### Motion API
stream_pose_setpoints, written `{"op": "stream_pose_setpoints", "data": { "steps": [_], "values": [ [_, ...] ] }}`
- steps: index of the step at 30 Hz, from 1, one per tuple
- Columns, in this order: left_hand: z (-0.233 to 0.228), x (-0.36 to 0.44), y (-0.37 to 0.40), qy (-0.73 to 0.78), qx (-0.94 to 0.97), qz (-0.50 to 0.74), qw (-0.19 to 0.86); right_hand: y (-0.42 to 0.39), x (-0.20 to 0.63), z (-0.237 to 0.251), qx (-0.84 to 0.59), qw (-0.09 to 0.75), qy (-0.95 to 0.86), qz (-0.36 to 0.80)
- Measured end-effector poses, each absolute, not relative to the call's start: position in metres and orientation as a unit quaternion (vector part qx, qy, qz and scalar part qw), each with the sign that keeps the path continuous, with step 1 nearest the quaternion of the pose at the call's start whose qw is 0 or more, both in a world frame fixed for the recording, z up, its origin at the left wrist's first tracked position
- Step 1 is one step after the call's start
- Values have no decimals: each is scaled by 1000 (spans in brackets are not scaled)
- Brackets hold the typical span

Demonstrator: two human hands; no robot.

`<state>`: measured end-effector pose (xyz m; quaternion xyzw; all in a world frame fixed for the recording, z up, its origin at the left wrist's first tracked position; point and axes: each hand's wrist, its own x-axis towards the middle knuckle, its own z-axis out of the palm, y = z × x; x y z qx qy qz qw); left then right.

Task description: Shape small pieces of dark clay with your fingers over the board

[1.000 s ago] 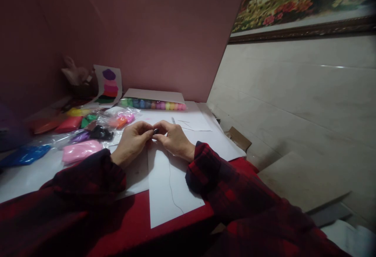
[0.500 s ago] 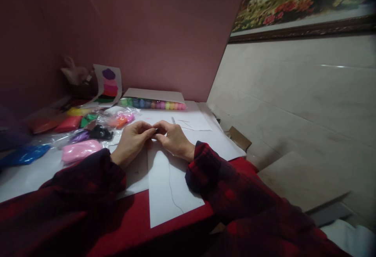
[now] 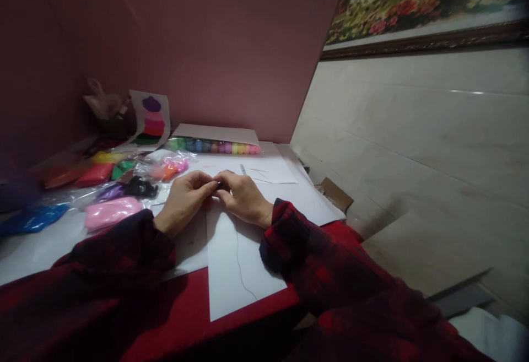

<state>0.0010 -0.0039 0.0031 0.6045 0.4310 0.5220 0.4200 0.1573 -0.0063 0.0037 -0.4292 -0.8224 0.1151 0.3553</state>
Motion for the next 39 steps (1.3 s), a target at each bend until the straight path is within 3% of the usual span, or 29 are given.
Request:
{"op": "stream_pose_setpoints", "data": {
  "steps": [28,39],
  "values": [
    [5,0,-3,416,582,580,390,-3,154,1,-444,473,-720,247],
    [11,3,-8,414,584,533,451,-3,153,4,-419,493,-696,312]
  ]
}}
